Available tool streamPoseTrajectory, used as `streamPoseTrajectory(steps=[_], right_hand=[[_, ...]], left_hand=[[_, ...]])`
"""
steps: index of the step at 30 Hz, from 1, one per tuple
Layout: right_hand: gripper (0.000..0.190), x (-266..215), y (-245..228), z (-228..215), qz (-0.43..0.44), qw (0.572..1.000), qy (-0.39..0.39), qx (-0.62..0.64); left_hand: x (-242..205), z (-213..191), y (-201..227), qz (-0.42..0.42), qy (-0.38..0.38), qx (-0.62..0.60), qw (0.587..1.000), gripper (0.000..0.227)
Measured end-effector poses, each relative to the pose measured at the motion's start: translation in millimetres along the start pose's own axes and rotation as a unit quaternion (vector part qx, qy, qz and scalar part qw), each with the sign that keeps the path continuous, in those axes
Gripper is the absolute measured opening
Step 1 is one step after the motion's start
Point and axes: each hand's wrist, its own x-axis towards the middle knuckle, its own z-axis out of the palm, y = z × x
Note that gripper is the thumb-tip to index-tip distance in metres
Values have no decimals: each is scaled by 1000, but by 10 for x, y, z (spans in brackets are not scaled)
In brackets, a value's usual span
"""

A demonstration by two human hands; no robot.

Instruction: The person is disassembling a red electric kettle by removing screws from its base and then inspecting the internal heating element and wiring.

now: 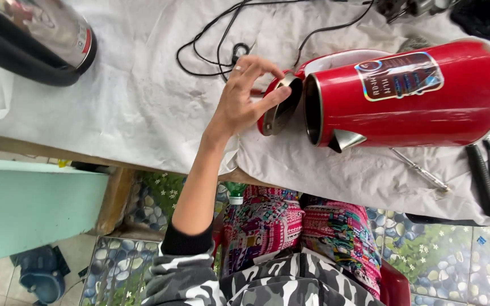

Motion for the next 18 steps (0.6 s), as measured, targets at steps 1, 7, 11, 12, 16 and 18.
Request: streamPoseTrajectory(steps=[1,7,11,12,16,18], right_hand=[[28,-226,-389,299,5,999,3,37],[43,-562,-1875,1422,-67,990,-86,-86],[44,-411,-2338,1646,-269,962,-13,-47],[44,-369,-2378,1667,-270,962,-15,-48],[45,-284,-2426,1753,-330,939,28,-91],[45,-285,-2420,1767,-337,934,42,-112]], left_hand=[[34,-25,23,-26,-30,-16,999,27],[70,62,-66,-28,-72,-101,992,19],[16,168,-144,-9,-50,-147,988,14],[26,154,-123,-10,-49,-147,988,14],[31,168,-98,0,-43,-139,989,10],[28,181,-121,-1,-43,-146,988,11]])
